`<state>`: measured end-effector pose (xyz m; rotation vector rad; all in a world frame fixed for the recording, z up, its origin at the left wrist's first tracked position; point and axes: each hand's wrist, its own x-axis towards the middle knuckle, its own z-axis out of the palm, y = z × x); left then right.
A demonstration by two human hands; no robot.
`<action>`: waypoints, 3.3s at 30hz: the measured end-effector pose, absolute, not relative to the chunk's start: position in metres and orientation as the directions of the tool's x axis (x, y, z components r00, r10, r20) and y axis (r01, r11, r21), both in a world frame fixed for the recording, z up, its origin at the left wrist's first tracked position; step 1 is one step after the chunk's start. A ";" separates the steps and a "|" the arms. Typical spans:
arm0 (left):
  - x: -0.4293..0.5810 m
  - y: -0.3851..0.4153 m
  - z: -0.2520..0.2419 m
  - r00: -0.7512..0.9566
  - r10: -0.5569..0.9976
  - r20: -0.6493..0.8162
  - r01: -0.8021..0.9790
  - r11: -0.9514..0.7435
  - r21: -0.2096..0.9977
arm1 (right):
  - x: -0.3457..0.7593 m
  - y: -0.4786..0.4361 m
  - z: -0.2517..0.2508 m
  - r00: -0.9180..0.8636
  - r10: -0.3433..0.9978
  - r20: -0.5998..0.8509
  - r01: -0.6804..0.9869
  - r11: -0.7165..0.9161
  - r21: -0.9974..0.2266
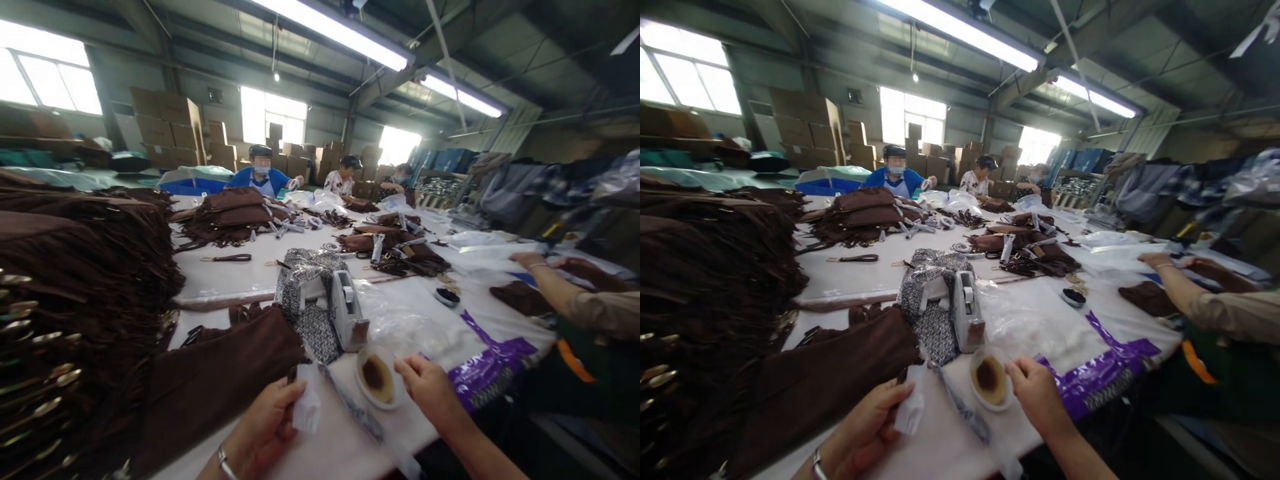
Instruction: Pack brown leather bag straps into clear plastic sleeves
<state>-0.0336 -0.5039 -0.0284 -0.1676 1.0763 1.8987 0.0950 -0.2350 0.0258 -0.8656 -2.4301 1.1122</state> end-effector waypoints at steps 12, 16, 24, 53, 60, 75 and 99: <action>-0.036 -0.507 -0.034 -0.553 0.677 -0.485 -0.771 -0.195 0.606 | 0.070 -0.279 0.031 -0.906 0.385 -0.175 0.215 0.064 -0.975; -0.039 -0.508 -0.038 -0.534 0.701 -0.473 -0.787 -0.208 0.580 | 0.065 -0.299 0.037 -0.945 0.312 -0.098 0.206 0.337 -0.919; -0.045 -0.511 -0.035 -0.458 0.703 -0.544 -0.862 -0.200 0.467 | 0.056 -0.309 0.031 -0.931 0.093 0.353 -0.078 0.895 -0.440; -0.048 -0.518 -0.006 -0.545 0.718 -0.434 -0.796 -0.280 0.537 | 0.056 -0.354 0.007 -0.895 0.314 -0.316 0.422 0.373 -0.826; -0.042 -0.514 -0.004 -0.614 0.659 -0.434 -0.723 -0.250 0.644 | 0.053 -0.359 0.005 -0.911 0.291 -0.293 0.399 0.436 -0.807; -0.042 -0.508 -0.014 -0.694 0.584 -0.421 -0.594 -0.134 0.793 | 0.049 -0.362 -0.005 -0.845 0.308 -0.437 0.509 0.216 -0.833; -0.021 -0.506 -0.011 -0.689 0.382 -0.616 -0.682 -0.053 0.730 | -0.004 -0.372 -0.024 -0.885 0.348 -0.309 0.420 0.310 -0.853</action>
